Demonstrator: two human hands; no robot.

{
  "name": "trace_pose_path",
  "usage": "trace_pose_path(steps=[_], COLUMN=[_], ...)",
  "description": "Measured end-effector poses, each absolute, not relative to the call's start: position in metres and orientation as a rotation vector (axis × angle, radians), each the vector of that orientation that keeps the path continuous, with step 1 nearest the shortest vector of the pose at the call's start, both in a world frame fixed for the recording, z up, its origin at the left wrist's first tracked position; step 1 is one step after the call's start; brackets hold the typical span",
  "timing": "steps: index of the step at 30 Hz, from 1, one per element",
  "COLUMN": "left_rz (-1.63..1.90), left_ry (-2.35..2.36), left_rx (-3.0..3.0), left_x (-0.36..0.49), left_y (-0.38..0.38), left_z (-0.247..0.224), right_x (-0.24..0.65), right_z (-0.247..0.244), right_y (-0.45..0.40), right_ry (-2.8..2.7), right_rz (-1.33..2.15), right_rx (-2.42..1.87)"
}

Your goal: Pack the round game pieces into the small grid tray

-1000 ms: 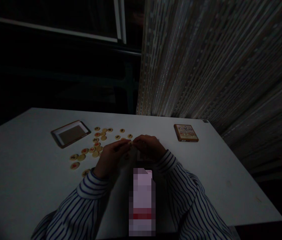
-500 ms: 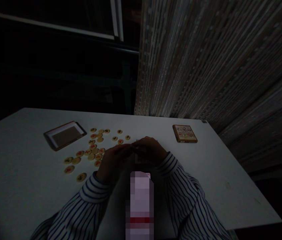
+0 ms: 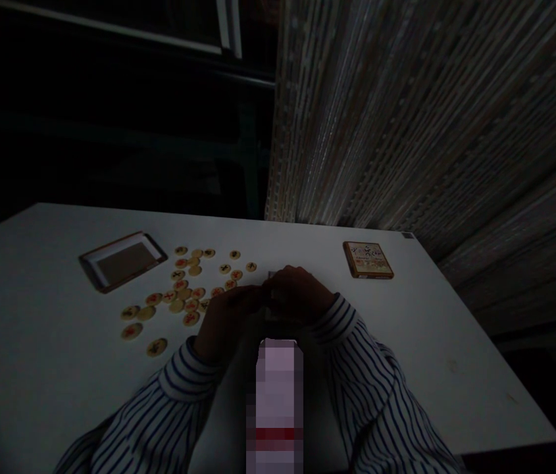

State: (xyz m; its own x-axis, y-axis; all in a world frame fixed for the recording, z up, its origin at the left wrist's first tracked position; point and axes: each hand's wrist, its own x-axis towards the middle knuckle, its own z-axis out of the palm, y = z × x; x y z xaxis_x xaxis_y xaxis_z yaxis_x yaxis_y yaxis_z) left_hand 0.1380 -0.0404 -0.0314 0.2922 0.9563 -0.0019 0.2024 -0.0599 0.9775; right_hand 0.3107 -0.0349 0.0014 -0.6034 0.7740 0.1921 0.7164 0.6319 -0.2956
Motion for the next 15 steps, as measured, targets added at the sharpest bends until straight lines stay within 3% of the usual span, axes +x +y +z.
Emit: trace_pose_path(steps=[15], left_rz=[0.738], left_ry=[1.262], left_rx=[1.986], left_x=[0.137], left_y=[-0.043], left_z=[-0.054], right_x=[0.32], right_z=[0.0], right_y=[-0.032], right_ry=[-2.738], right_rz=[0.399], right_rx=[-1.49])
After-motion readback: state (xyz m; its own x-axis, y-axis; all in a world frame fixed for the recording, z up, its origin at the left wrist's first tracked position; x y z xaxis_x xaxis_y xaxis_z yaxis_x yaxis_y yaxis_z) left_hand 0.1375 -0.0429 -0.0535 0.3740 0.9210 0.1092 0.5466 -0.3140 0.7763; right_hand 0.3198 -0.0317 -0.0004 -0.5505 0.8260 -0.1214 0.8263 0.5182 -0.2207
